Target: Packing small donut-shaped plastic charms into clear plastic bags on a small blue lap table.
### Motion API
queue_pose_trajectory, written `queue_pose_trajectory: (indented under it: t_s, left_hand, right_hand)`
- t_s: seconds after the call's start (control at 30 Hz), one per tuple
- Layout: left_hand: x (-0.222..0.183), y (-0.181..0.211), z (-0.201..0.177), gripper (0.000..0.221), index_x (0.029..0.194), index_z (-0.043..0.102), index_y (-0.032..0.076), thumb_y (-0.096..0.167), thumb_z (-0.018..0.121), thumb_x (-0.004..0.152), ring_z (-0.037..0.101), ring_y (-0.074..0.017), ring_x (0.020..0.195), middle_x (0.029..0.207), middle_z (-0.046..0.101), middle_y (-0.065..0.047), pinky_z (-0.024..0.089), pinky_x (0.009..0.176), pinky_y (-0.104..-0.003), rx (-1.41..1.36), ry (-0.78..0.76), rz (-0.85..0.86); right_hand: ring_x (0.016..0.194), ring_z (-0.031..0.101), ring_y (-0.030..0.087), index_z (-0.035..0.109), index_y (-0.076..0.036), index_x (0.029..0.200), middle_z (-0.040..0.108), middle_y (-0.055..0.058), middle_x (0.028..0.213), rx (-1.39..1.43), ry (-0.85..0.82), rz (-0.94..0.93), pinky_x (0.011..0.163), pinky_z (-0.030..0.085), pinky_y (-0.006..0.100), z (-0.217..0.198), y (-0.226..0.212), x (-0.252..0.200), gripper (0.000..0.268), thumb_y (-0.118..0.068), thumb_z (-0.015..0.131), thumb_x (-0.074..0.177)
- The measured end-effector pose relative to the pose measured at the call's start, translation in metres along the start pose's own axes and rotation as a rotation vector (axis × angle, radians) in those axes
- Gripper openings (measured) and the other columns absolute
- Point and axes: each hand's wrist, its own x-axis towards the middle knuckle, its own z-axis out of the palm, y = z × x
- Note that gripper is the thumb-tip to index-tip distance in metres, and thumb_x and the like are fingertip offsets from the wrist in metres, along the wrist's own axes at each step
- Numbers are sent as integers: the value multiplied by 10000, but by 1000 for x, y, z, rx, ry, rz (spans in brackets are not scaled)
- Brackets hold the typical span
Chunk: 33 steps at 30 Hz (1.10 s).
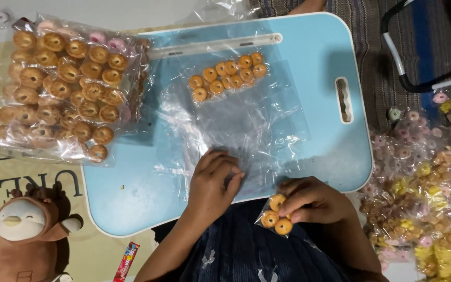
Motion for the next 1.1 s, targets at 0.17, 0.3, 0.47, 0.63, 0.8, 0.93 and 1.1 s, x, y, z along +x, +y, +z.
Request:
queue_pose_trajectory:
  t_s: [0.17, 0.3, 0.47, 0.63, 0.8, 0.93, 1.1]
  left_hand:
    - [4, 8, -3, 80, 850, 666, 132, 93, 678, 918, 698, -312, 1092, 961, 767, -41, 346, 1145, -546, -138, 39, -17]
    - [2, 10, -1, 61, 875, 670, 130, 117, 677, 934, 690, -329, 1123, 992, 766, -65, 274, 1164, -591, -201, 38, -30]
    - [-1, 11, 5, 88, 852, 674, 148, 144, 698, 937, 670, -358, 1156, 1029, 757, -77, 180, 1173, -655, -193, 82, 35]
    - [-2, 13, 12, 94, 853, 671, 143, 157, 697, 943, 661, -375, 1168, 1036, 750, -81, 157, 1178, -661, -205, 103, 74]
    - [-3, 13, 10, 118, 825, 691, 133, 151, 696, 941, 622, -389, 1234, 1080, 744, -84, 125, 1182, -680, -170, 140, 115]
    - [-6, 8, 17, 109, 856, 699, 135, 193, 693, 949, 551, -389, 1319, 1203, 714, -70, 186, 1203, -646, -140, 98, 135]
    - [1, 9, 6, 253, 1174, 655, 76, 108, 698, 926, 504, -484, 1333, 1343, 612, -189, 302, 1144, -660, -11, 1, 119]
  right_hand:
    - [633, 674, 284, 799, 9, 1036, 765, 130, 770, -128, 109, 186, 608, 519, 410, 1, 7, -8, 227, -174, 732, 919]
    - [717, 710, 230, 725, 26, 1221, 809, 196, 860, -168, 254, 534, 583, 567, 401, 2, 19, -24, 346, -147, 689, 924]
    - [1144, 668, 314, -65, -158, 1638, 186, 238, 1663, -27, 409, 375, 495, 544, 180, 21, 37, -24, 909, -83, 548, 972]
    - [1017, 742, 287, 152, -81, 1596, 442, 216, 1455, -138, 273, 469, 482, 586, 207, 33, 27, -16, 759, -34, 561, 957]
    - [1081, 685, 324, 736, -49, 1247, 760, 68, 1140, -917, 373, 226, 899, 565, 446, 45, 28, 5, 328, -82, 642, 935]
    - [1413, 447, 406, 686, -32, 1214, 576, 140, 1461, -1382, 244, 318, 1137, 357, 554, 41, 43, 5, 308, -210, 660, 964]
    - [1477, 370, 426, 566, -76, 1421, 523, 166, 1447, -1506, 219, 438, 1206, 319, 591, 32, 56, 19, 554, -314, 686, 936]
